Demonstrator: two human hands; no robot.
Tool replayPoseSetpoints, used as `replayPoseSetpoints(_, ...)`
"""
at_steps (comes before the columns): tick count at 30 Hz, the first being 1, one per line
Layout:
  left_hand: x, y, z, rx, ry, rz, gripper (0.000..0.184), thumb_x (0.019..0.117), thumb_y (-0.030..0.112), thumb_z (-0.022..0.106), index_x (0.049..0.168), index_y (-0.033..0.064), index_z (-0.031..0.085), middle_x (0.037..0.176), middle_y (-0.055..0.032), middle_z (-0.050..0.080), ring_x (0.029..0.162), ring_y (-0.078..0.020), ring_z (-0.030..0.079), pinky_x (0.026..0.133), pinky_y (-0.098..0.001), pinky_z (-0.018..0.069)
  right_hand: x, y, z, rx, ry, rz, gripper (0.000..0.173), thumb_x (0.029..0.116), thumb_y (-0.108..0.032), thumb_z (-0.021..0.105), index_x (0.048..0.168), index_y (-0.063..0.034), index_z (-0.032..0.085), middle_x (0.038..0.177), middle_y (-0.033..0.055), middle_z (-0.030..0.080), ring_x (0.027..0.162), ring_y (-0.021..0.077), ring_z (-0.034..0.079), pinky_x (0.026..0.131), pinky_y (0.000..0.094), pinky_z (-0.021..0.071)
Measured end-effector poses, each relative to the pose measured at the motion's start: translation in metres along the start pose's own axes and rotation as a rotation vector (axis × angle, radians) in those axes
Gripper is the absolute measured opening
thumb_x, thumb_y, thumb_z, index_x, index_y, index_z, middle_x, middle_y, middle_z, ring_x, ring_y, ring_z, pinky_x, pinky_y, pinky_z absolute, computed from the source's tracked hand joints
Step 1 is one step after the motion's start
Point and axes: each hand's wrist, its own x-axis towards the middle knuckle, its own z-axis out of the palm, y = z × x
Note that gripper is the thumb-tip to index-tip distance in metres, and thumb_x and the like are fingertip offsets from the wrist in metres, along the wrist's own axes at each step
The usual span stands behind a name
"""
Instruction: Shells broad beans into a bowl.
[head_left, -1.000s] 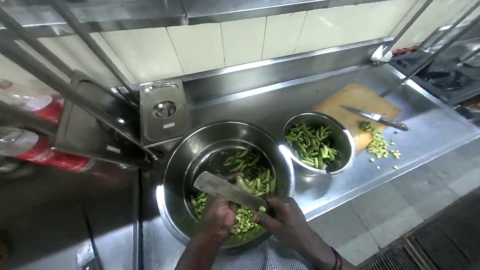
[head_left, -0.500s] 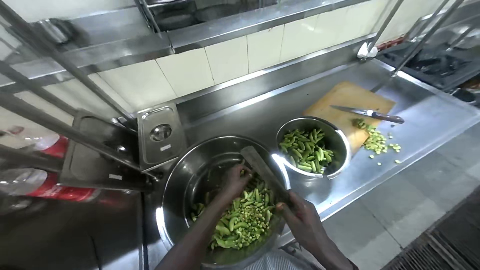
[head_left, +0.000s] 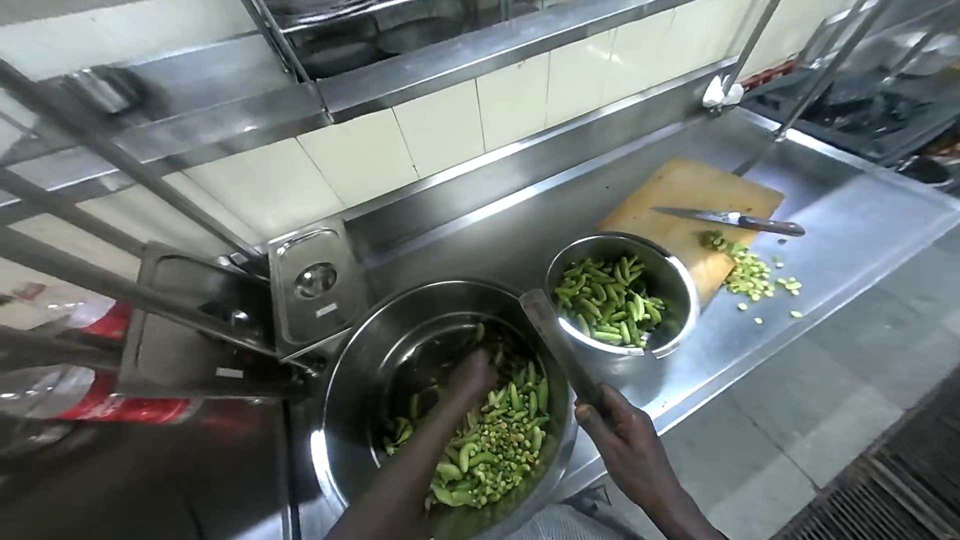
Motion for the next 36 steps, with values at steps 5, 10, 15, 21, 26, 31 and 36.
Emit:
replayPoseSetpoints(5, -0.074, -0.011, -0.028, -0.640, 0.035, 0.195, 0.027, 0.1008, 0.008, 0.059, 0.127, 0.0136, 0.066, 0.114, -0.0080, 0.067, 0.075, -0.0191, 0.063, 0.065, -0.0365, 0.0548, 0.004, -0.007, 0.008, 0.059, -0.075, 0.003, 0.035, 0.0988, -0.049, 0.059, 0.107, -0.0153, 0.067, 0.077, -0.0033, 0.063, 0.064, 0.0103, 0.060, 0.057, 0.0319, 0.0530)
replayPoseSetpoints(10, -0.138, -0.007, -0.015, -1.000, 0.024, 0.260, 0.030, 0.0965, 0.004, 0.057, 0.122, 0.0103, 0.071, 0.103, -0.0082, 0.071, 0.069, -0.0139, 0.061, 0.062, -0.0273, 0.0534, 0.008, -0.020, 0.022, 0.037, -0.117, -0.125, 0.042, 0.0900, -0.053, 0.071, 0.105, -0.0138, 0.068, 0.082, -0.0046, 0.066, 0.070, 0.0081, 0.064, 0.063, 0.0313, 0.0569)
replayPoseSetpoints(15, -0.169, 0.005, 0.000, -1.096, 0.003, 0.368, 0.029, 0.0963, 0.002, 0.059, 0.122, 0.0064, 0.072, 0.099, -0.0094, 0.071, 0.073, -0.0158, 0.066, 0.068, -0.0290, 0.0592, 0.005, -0.039, 0.037, -0.085, -0.125, -0.215, 0.042, 0.0841, -0.052, 0.077, 0.098, -0.0142, 0.066, 0.077, -0.0043, 0.062, 0.067, 0.0077, 0.061, 0.060, 0.0318, 0.0553)
replayPoseSetpoints(21, -0.172, -0.003, 0.006, -0.841, 0.250, 0.471, 0.024, 0.0956, 0.013, 0.069, 0.118, 0.0188, 0.075, 0.108, 0.0025, 0.072, 0.093, -0.0105, 0.068, 0.080, -0.0270, 0.0591, 0.002, -0.044, 0.043, -0.123, -0.147, -0.246, 0.041, 0.0848, -0.052, 0.076, 0.097, -0.0151, 0.064, 0.075, -0.0049, 0.061, 0.064, 0.0072, 0.060, 0.057, 0.0308, 0.0543)
replayPoseSetpoints(26, -0.173, -0.002, 0.010, -0.715, 0.383, 0.543, 0.019, 0.0951, 0.013, 0.067, 0.111, 0.0171, 0.076, 0.115, 0.0042, 0.070, 0.107, -0.0082, 0.066, 0.091, -0.0274, 0.0582, -0.001, -0.048, 0.041, -0.099, -0.206, -0.229, 0.038, 0.0848, -0.051, 0.077, 0.095, -0.0162, 0.064, 0.072, -0.0064, 0.060, 0.060, 0.0051, 0.058, 0.055, 0.0264, 0.0524)
replayPoseSetpoints(31, -0.173, 0.001, 0.014, -0.667, 0.491, 0.583, 0.012, 0.0924, 0.010, 0.068, 0.098, 0.0155, 0.078, 0.112, 0.0040, 0.071, 0.107, -0.0066, 0.066, 0.091, -0.0252, 0.0578, -0.001, -0.047, 0.042, -0.079, -0.300, -0.149, 0.041, 0.0907, -0.056, 0.069, 0.082, -0.0168, 0.062, 0.061, -0.0063, 0.051, 0.051, 0.0062, 0.049, 0.048, 0.0265, 0.0431)
replayPoseSetpoints(36, -0.172, 0.002, 0.009, -0.849, 0.519, 0.356, 0.018, 0.0901, 0.007, 0.071, 0.105, 0.0165, 0.076, 0.111, 0.0017, 0.070, 0.101, -0.0095, 0.067, 0.085, -0.0292, 0.0596, -0.005, -0.041, 0.048, -0.026, -0.297, -0.247, 0.048, 0.0919, -0.063, 0.064, 0.085, -0.0162, 0.064, 0.062, -0.0063, 0.053, 0.053, 0.0050, 0.051, 0.049, 0.0266, 0.0461)
